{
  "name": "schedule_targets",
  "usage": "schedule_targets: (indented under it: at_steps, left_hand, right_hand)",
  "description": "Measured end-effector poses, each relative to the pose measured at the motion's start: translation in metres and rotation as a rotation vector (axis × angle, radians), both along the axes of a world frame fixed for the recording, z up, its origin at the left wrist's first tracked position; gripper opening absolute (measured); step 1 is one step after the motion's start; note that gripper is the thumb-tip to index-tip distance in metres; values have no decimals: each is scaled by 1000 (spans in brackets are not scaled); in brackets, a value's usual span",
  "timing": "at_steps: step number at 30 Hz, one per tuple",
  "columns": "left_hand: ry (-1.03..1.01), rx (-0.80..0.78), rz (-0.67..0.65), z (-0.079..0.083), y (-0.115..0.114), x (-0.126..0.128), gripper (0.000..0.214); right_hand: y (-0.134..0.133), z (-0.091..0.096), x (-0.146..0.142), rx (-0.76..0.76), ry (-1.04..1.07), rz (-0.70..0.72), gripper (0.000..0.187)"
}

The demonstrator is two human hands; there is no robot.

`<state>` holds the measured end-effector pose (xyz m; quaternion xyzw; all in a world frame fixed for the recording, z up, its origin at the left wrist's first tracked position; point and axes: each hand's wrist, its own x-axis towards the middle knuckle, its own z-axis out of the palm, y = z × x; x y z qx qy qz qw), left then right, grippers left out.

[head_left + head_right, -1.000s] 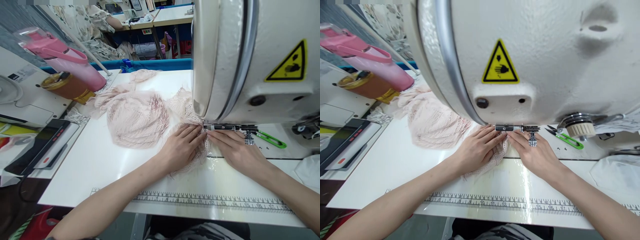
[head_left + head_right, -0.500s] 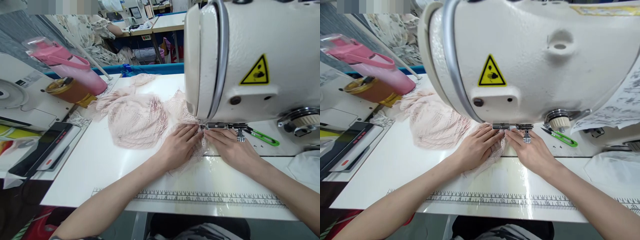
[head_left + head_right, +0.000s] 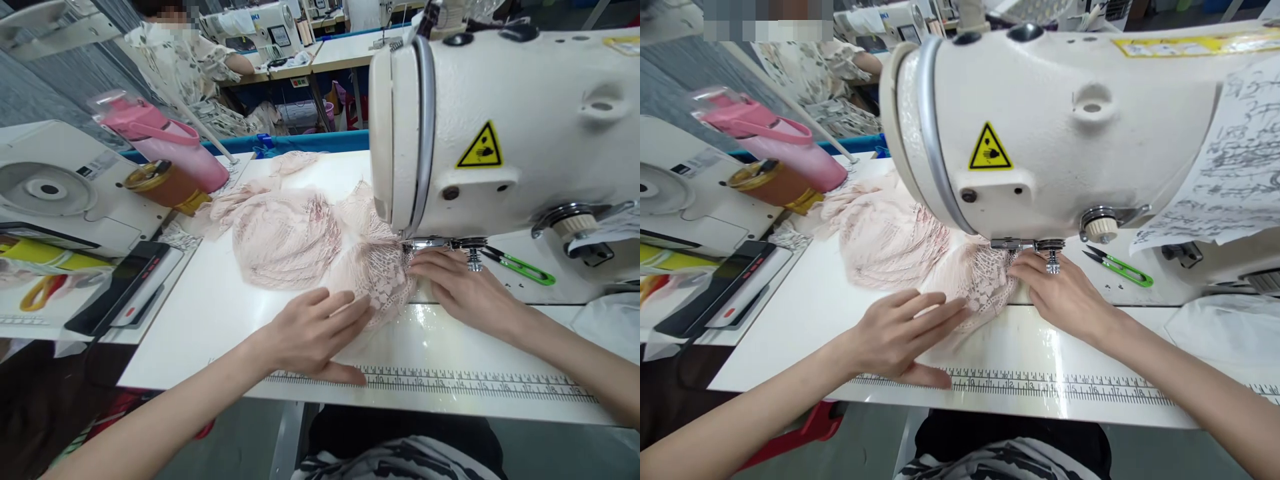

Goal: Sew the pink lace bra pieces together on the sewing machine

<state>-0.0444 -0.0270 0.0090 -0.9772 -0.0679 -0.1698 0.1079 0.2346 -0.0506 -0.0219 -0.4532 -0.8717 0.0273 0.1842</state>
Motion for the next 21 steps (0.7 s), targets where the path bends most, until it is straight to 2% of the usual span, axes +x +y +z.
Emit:
schedule_targets:
  at_steps: [2,3,5,7,9,11,13,16,19,21]
  left_hand:
    - [-5,24,24,-5,-10,-8,31]
    - [-24,-2,79,-6,-14,-10,18]
    - [-58,-136,242,-3,-20,-9,17]
    - [-45,-300,391,7,-20,-3,19]
    - [2,-337,436,20,-12,6,20]
    - [57,-241,372,28,0,17,23]
    - [100,-133,266,27,15,30,23]
    - [106,-6,187,11,31,45,9]
    - [50,78,158,-6,39,52,25]
    - [0,107,148,-12,40,52,28]
  right_hand:
    - [4,2,-2,-70,21,40,38]
    - [6,3,-3,-91,31,64,36]
    - [10,3,-5,-116,62,106,30]
    - [13,2,-7,-122,123,137,21]
    - [13,-2,-6,-85,197,151,15]
    - [11,-7,-5,-17,238,144,13]
    - [8,-11,-3,38,235,132,13]
    - [3,-14,-1,84,206,112,12]
    - [-2,-14,-2,106,159,50,13]
    - [-3,-12,-4,101,99,-11,20]
